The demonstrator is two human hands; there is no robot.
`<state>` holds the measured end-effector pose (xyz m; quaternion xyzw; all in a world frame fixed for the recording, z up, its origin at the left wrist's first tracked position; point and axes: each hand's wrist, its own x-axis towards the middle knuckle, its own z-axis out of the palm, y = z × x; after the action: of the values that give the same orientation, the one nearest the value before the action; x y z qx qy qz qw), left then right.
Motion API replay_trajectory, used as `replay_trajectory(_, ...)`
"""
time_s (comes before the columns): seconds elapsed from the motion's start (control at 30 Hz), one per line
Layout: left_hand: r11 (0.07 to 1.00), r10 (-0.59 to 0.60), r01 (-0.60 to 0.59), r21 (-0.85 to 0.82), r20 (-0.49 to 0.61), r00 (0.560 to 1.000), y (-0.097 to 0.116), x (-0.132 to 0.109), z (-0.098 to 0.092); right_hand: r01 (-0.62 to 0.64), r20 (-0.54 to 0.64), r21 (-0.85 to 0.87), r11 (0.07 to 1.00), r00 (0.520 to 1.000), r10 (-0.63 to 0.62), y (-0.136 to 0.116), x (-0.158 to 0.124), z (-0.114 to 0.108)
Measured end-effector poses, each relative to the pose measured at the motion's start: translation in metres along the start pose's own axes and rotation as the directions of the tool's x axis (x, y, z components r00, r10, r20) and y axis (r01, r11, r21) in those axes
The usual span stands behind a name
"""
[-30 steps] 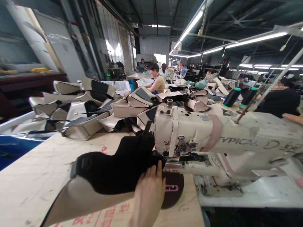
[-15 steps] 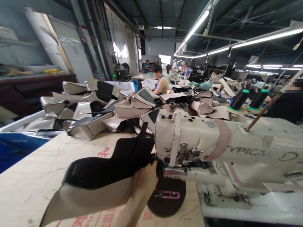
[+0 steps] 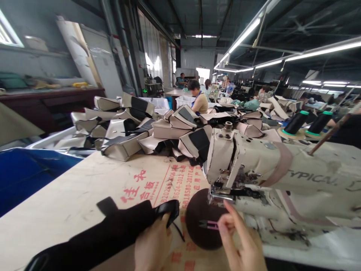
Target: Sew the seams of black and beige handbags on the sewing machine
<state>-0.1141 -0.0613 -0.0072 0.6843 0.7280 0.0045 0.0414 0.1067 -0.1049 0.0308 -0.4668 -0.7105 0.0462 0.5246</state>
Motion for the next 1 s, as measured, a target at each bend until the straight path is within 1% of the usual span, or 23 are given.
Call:
replay_trajectory(0.07,0.999,0.028,-0.028,-0.025,-0.01,1.0,-0.001,-0.002,0.0,-0.159,-0.06,0.147,0.976,0.984,0.17,-0.018,0.015,0.037)
replay_trajectory(0.1,0.999,0.031,-0.032,-0.036,-0.014,0.999,-0.002,-0.003,-0.001,-0.238,-0.104,0.232,0.943,0.958,0.268,-0.024,0.022,0.049)
replay_trajectory(0.17,0.998,0.028,-0.029,-0.054,-0.009,1.0,-0.004,-0.005,-0.003,-0.334,-0.158,0.383,0.862,0.895,0.417,-0.031,0.033,0.062)
replay_trajectory(0.2,0.998,0.028,-0.028,-0.058,-0.004,1.0,-0.004,-0.006,-0.004,-0.353,-0.18,0.421,0.836,0.87,0.458,-0.031,0.036,0.064)
replay_trajectory(0.23,0.998,0.029,-0.029,-0.059,0.002,1.0,-0.003,-0.006,-0.005,-0.36,-0.205,0.412,0.837,0.858,0.47,-0.028,0.037,0.063)
replay_trajectory(0.27,0.998,0.034,-0.033,-0.057,0.007,0.999,-0.002,-0.006,-0.006,-0.35,-0.231,0.352,0.868,0.866,0.443,-0.022,0.038,0.061)
replay_trajectory(0.3,0.998,0.039,-0.039,-0.053,0.01,0.999,0.0,-0.005,-0.006,-0.314,-0.246,0.248,0.916,0.895,0.373,-0.015,0.037,0.058)
replay_trajectory(0.33,0.998,0.046,-0.046,-0.05,0.012,0.999,0.002,-0.004,-0.007,-0.249,-0.235,0.12,0.961,0.933,0.271,-0.008,0.035,0.054)
replay_trajectory(0.37,0.997,0.056,-0.055,-0.048,0.014,0.998,0.003,-0.003,-0.007,-0.167,-0.191,-0.003,0.986,0.968,0.164,-0.001,0.034,0.05)
replay_trajectory(0.4,0.997,0.067,-0.066,-0.048,0.014,0.998,0.005,-0.001,-0.006,-0.084,-0.121,-0.093,0.992,0.99,0.072,0.006,0.032,0.045)
replay_trajectory(0.43,0.996,0.081,-0.081,-0.05,0.014,0.997,0.006,0.001,-0.006,-0.014,-0.047,-0.141,0.99,0.999,0.007,0.01,0.032,0.041)
replay_trajectory(0.47,0.994,0.094,-0.093,-0.051,0.012,0.996,0.007,0.002,-0.005,0.026,0.006,-0.156,0.987,1.0,-0.025,0.013,0.032,0.038)
replay_trajectory(0.5,0.993,0.102,-0.102,-0.053,0.008,0.995,0.008,0.004,-0.004,0.04,0.032,-0.157,0.987,0.999,-0.036,0.015,0.032,0.036)
replay_trajectory(0.57,0.992,0.115,-0.115,-0.056,-0.01,0.993,0.01,0.007,-0.002,0.056,0.025,-0.179,0.982,0.998,-0.053,0.016,0.035,0.034)
replay_trajectory(0.63,0.991,0.12,-0.121,-0.059,-0.02,0.993,0.013,0.009,-0.004,0.11,0.018,-0.263,0.959,0.994,-0.109,0.017,0.04,0.032)
replay_trajectory(0.7,0.991,0.12,-0.121,-0.059,-0.018,0.993,0.015,0.012,-0.01,0.188,0.082,-0.334,0.923,0.982,-0.171,0.021,0.043,0.028)
replay_trajectory(0.77,0.995,0.084,-0.084,-0.054,-0.013,0.996,0.011,0.016,-0.02,0.226,0.145,-0.327,0.918,0.972,-0.187,0.026,0.042,0.018)
replay_trajectory(0.8,0.998,0.048,-0.049,-0.05,-0.024,0.999,0.006,0.017,-0.025,0.206,0.136,-0.304,0.93,0.976,-0.172,0.027,0.038,0.011)
replay_trajectory(0.83,0.999,0.002,-0.004,-0.045,-0.045,0.999,-0.002,0.019,-0.03,0.165,0.092,-0.277,0.947,0.985,-0.145,0.027,0.032,0.006)
replay_trajectory(0.9,0.996,-0.084,0.082,-0.023,-0.093,0.992,-0.022,0.019,-0.037,0.061,-0.057,-0.219,0.974,0.996,-0.076,0.023,0.015,-0.001)
replay_trajectory(0.93,0.995,-0.097,0.097,-0.005,-0.112,0.989,-0.032,0.017,-0.038,0.03,-0.1,-0.182,0.983,0.994,-0.049,0.018,0.006,-0.001)
replay_trajectory(0.97,0.996,-0.088,0.091,0.018,-0.121,0.989,-0.042,0.014,-0.038,0.03,-0.094,-0.148,0.989,0.995,-0.045,0.012,-0.002,0.002)
replay_trajectory(1.0,0.997,-0.063,0.068,0.044,-0.12,0.991,-0.049,0.009,-0.036,0.056,-0.034,-0.125,0.991,0.998,-0.061,0.006,-0.008,0.008)
